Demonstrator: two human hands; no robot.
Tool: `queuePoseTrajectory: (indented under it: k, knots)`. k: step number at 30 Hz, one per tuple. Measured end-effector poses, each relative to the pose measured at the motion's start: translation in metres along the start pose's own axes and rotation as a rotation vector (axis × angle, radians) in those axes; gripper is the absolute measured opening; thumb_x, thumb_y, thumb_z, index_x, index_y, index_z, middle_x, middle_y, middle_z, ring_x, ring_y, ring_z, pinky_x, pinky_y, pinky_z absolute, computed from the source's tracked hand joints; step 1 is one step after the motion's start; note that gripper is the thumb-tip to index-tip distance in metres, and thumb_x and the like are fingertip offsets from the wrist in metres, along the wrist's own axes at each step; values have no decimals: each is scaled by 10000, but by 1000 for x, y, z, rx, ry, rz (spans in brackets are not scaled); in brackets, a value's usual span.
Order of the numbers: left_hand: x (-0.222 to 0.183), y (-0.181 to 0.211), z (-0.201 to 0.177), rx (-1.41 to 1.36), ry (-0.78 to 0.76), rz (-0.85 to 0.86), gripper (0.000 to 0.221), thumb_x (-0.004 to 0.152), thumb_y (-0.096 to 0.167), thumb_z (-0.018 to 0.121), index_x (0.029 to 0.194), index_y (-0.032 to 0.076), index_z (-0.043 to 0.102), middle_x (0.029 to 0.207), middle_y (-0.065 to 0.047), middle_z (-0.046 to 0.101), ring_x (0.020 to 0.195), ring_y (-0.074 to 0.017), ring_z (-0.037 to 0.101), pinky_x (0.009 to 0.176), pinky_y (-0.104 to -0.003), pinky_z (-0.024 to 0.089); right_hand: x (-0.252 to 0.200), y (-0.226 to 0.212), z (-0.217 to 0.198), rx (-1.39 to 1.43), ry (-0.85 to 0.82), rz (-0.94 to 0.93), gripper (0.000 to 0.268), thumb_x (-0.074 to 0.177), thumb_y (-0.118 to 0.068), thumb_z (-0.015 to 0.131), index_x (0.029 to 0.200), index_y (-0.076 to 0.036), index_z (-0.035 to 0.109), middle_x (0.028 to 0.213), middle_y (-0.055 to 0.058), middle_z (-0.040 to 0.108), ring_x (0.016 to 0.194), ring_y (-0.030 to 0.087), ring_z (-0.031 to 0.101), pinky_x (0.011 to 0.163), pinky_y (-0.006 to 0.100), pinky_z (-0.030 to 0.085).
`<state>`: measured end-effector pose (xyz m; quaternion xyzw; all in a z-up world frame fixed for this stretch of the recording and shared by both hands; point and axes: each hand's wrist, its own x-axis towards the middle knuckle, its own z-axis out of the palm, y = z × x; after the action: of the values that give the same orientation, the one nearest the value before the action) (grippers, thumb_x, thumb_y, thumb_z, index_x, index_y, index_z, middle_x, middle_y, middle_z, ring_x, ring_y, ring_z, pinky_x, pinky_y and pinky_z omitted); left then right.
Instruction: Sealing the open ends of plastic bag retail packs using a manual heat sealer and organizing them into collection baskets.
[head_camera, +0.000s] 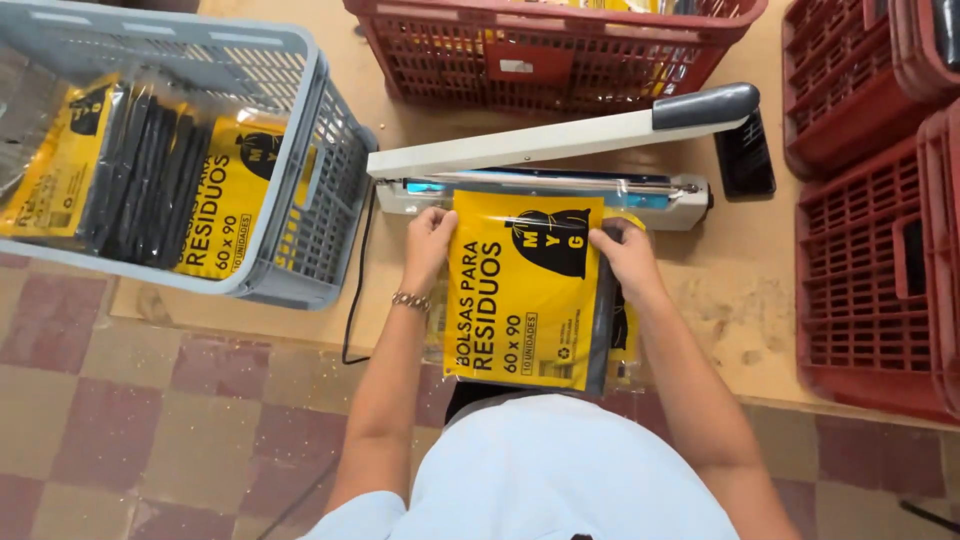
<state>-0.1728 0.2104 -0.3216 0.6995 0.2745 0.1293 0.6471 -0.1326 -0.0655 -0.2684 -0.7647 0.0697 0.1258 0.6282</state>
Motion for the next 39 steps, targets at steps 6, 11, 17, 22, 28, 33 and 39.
queuePoseTrajectory:
  k: [6, 11, 17, 22, 28, 33, 39]
  knots:
    - [36, -44, 5, 344, 29, 45, 244, 913, 266, 620, 819, 57, 704, 644, -119, 659, 610, -247, 655, 557, -375, 510, 94, 79, -9, -264, 126, 5, 237, 868, -413, 730, 996, -215, 747, 888, -10, 697, 867, 191, 665, 718, 364, 539]
    - [13, 1, 15, 630, 32, 118, 326, 964, 299, 541, 939, 14, 698, 927, -202, 722, 951, -395, 696, 813, -501, 556, 137, 106, -19, -490, 199, 31, 348, 797, -574, 686, 914, -252, 742, 872, -7, 719, 909, 253, 694, 662, 377, 604]
    - [24, 8, 21, 558, 26, -28, 408, 977, 398, 518, 1041, 64, 744, 988, -184, 741, 1038, -414, 676, 896, -521, 539, 131, 87, -18, -632, 270, -51, 333, 872, -542, 679, 950, -220, 708, 947, 59, 695, 1043, 294, 653, 889, 411, 506]
    - [31, -3, 27, 503, 67, -71, 414, 979, 389, 517, 1054, 56, 752, 972, -218, 744, 1028, -432, 683, 893, -516, 545, 95, -13, 2, -825, 383, -1241, 300, 1039, -381, 624, 833, -176, 554, 710, -7, 459, 693, 211, 573, 659, 324, 482]
    - [41, -2, 27, 481, 68, -142, 478, 962, 457, 524, 1028, 45, 758, 969, -223, 743, 1031, -435, 682, 897, -511, 546, 156, -107, 34, -1256, 128, -1143, 429, 1016, -507, 607, 834, -118, 591, 734, 77, 585, 801, 296, 635, 750, 434, 499]
    - [44, -12, 24, 420, 32, -156, 473, 976, 466, 494, 1042, 68, 741, 967, -207, 741, 1022, -431, 677, 894, -526, 540, 155, -104, 47, -1352, -246, -273, 779, 1006, -717, 302, 1183, -61, 682, 1174, 252, 695, 1160, 444, 622, 978, 556, 461]
    - [45, -24, 29, 346, 14, -167, 429, 984, 433, 491, 1003, 75, 727, 937, -181, 747, 989, -411, 691, 862, -505, 552, 161, -63, 47, -1257, -227, -134, 918, 981, -779, 303, 1162, 28, 699, 1182, 286, 678, 1193, 445, 596, 1017, 539, 442]
